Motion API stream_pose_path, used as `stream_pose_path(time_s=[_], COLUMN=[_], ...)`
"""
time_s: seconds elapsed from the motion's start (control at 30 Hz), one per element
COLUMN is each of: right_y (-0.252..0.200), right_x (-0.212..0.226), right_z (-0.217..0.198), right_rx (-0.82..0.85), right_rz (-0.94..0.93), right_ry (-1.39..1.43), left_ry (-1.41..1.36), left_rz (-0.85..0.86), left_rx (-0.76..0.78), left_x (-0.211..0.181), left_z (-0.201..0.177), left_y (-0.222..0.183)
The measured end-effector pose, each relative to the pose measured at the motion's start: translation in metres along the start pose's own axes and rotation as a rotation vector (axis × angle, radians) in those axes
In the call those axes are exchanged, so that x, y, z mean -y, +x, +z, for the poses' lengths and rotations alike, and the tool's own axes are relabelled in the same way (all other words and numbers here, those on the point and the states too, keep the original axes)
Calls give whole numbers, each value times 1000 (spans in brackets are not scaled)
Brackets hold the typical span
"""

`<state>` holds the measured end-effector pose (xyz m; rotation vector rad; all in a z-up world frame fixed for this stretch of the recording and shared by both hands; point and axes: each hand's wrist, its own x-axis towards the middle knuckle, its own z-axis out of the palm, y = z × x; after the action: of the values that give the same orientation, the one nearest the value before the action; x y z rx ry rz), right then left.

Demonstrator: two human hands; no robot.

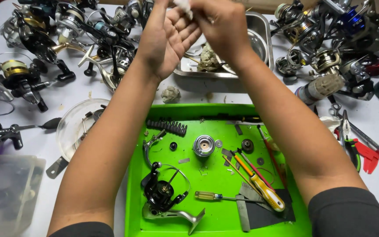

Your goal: Disassembling, cleaning, and maintaining fishing reels at a workbench using a screwdriver and cloth.

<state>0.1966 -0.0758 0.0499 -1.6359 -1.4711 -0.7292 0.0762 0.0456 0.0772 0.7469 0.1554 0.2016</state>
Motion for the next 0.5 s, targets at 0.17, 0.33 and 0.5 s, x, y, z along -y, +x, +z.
stream_pose_path(time_s=[0.17, 0.33, 0.5], right_y=[-7, 4, -8], right_x=[-13, 22, -3], right_z=[4, 5, 9], right_rx=[-12, 177, 203], right_rz=[335, -49, -8], right_ry=[135, 33, 30], left_ry=[13, -62, 213], left_rz=[48, 179, 231], left_rx=[113, -97, -112], left_x=[8, 20, 26], left_z=[-32, -28, -41], left_y=[19, 41, 45])
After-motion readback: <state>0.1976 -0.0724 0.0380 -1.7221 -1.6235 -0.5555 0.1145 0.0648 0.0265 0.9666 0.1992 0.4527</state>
